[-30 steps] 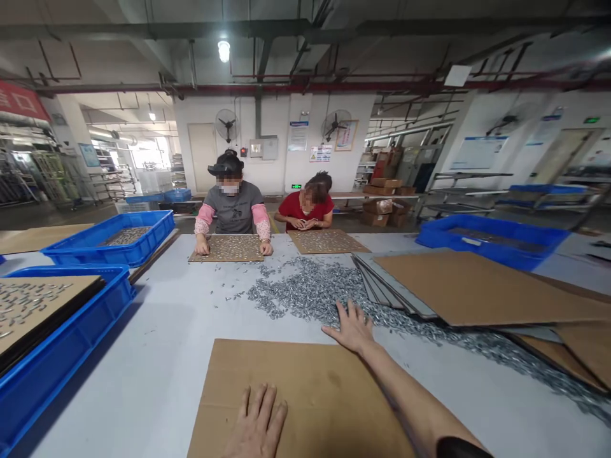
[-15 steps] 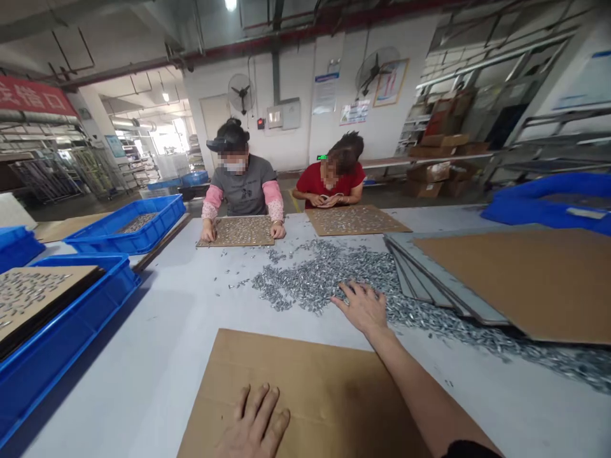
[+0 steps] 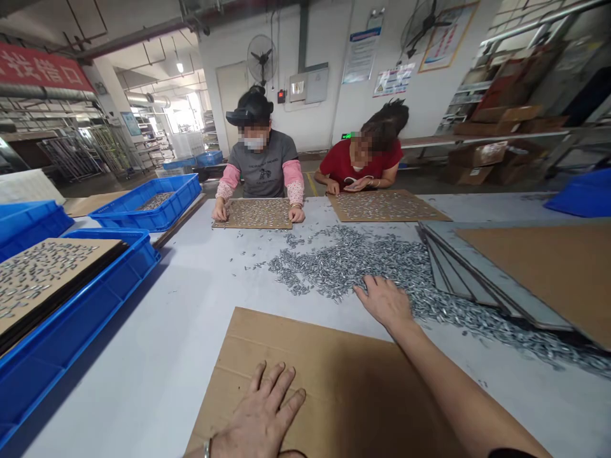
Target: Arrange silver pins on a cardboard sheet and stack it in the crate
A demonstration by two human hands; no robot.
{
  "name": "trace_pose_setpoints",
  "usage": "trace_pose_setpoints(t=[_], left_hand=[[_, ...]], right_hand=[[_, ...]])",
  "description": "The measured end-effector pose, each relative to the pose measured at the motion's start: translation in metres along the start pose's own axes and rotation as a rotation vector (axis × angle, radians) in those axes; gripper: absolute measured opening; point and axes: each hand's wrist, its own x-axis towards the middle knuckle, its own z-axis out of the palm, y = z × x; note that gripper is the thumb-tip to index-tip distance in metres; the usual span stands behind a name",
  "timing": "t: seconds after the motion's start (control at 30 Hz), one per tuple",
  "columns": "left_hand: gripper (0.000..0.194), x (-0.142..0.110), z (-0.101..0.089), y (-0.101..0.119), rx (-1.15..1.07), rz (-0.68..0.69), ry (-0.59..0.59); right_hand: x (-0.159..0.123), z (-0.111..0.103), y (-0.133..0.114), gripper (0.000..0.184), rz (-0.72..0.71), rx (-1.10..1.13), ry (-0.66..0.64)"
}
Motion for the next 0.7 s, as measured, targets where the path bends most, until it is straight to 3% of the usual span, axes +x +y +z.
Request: trace_pose_setpoints(t=[0.37,0.53,0.7], left_hand=[[0.094,0.004,-0.003,0.002,-0.065,-0.018,-0.016],[0.091,0.004,-0.011,0.007,-0.085,-0.048,-0.061],[0.087,0.007,-0.023,0.009,-0.095,-0.082,-0.129]], right_hand=[[0.004,-0.002,0.006,0.032,-0.101,-0.066,-0.072],[0.007,-0.004,0.011,0.042,0.078,0.081,-0.106],[0.001,-0.019,0.006,0.056,0.236,0.188,-0.088]])
